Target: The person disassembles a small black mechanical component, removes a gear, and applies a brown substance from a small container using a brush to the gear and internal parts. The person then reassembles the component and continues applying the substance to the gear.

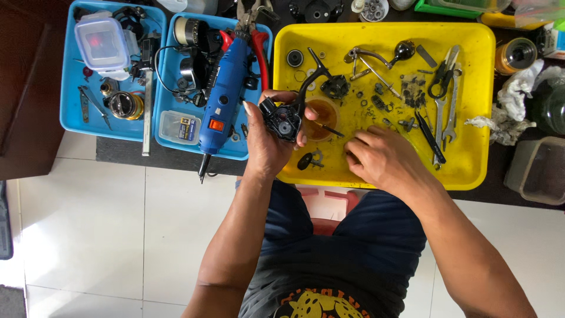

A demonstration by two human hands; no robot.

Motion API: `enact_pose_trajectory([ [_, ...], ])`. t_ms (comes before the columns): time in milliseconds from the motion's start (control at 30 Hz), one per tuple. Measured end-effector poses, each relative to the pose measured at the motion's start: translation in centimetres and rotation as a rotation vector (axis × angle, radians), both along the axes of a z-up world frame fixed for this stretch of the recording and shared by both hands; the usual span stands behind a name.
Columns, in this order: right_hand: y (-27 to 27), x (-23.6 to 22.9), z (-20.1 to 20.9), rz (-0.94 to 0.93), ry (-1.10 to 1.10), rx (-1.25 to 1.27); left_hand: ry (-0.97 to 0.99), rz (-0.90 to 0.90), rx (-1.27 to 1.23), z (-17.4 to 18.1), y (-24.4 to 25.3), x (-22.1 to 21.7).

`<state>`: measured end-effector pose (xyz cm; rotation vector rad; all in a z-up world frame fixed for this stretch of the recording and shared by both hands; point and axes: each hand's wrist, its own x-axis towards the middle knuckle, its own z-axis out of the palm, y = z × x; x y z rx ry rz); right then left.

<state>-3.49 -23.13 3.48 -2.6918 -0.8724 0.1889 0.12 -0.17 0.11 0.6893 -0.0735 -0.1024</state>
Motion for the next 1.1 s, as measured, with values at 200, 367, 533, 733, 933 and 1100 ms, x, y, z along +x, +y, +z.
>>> enact_pose_trajectory([
  [200, -0.8, -0.3, -1.4, -0.071, -0.051, 0.027, -0.107, -0.024, 0.001, -1.2, -0.3, 0.1],
  [367, -1.3, -1.0, 2.4, -0.204, 0.115, 0.31, -0.203, -0.02, 0.083, 0.3, -0.7, -0.3],
  [533, 2.3, -0.5, 8.2, -0.234, -0.05, 0.651, -0.259, -0.033, 0.128, 0.4, -0.8, -0.5],
  [733, 6.6, 2.0, 6.8, -0.092, -0.404, 0.504, -0.259, -0.023, 0.186, 0.3, -0.2, -0.5],
  [933, 7.9, 2.1, 7.7, -0.036, -0.569, 0.331, -0.281, 0.012, 0.228, -1.0, 0.2, 0.0],
  [1100, 8.1, 2.1, 7.6, -0.069, -0.682, 0.301, -0.306, 0.013, 0.279, -2.1, 0.1, 0.4],
])
